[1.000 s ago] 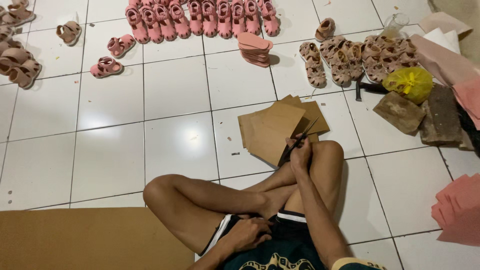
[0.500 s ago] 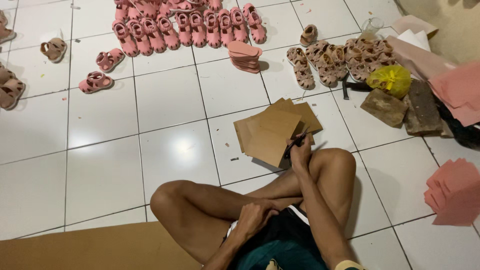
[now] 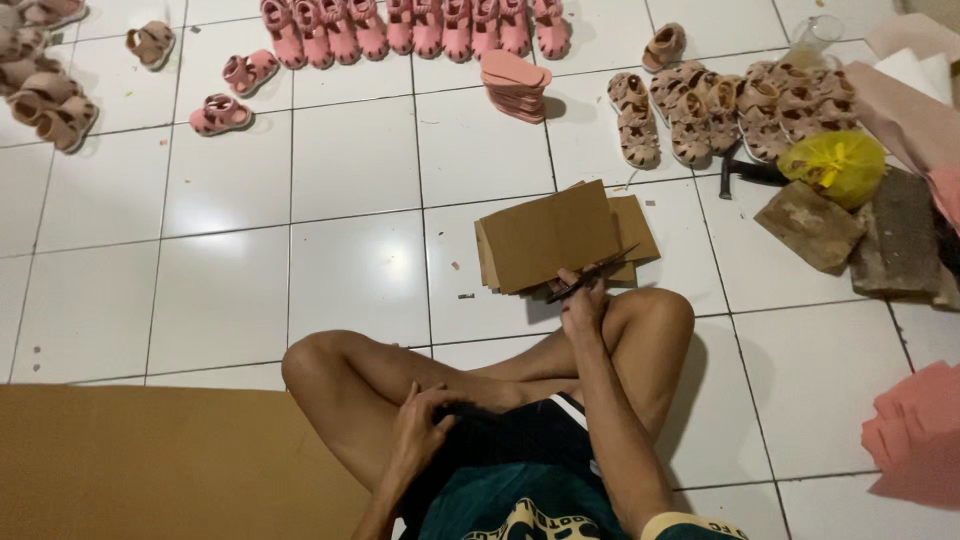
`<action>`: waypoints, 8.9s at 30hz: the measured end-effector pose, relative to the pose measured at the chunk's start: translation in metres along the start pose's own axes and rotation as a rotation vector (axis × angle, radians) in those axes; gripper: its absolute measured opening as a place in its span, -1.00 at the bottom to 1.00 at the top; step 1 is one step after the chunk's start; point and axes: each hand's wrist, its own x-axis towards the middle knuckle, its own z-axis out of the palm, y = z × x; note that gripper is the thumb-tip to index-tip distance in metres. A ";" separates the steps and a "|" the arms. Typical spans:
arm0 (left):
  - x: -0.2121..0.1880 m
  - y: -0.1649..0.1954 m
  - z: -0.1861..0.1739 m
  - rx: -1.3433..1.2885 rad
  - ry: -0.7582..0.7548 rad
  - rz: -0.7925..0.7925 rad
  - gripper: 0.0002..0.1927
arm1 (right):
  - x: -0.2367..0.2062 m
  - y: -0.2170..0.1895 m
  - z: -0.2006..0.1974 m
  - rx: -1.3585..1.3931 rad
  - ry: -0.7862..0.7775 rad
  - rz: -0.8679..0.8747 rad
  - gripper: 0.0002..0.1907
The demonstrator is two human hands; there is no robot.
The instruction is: The person sits on the workshop floor and cuts a long cardboard sheet into rectangular pattern pieces using scissors, stacking the cut pieces. They then hold a sandal sole against a cardboard piece and trim the cardboard around the sole shape with scissors.
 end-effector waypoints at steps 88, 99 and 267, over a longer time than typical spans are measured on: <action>-0.101 -0.085 -0.040 -0.474 0.421 -0.489 -0.53 | -0.164 -0.088 -0.015 -1.027 -0.487 0.194 -0.73; -0.077 -0.115 -0.015 0.056 0.764 -0.389 -0.69 | -0.120 -0.109 -0.012 -0.947 -0.630 0.248 -0.68; 0.212 0.066 0.093 -1.031 0.072 -0.368 -0.74 | 0.083 -0.283 -0.231 -1.911 0.378 -0.433 -0.27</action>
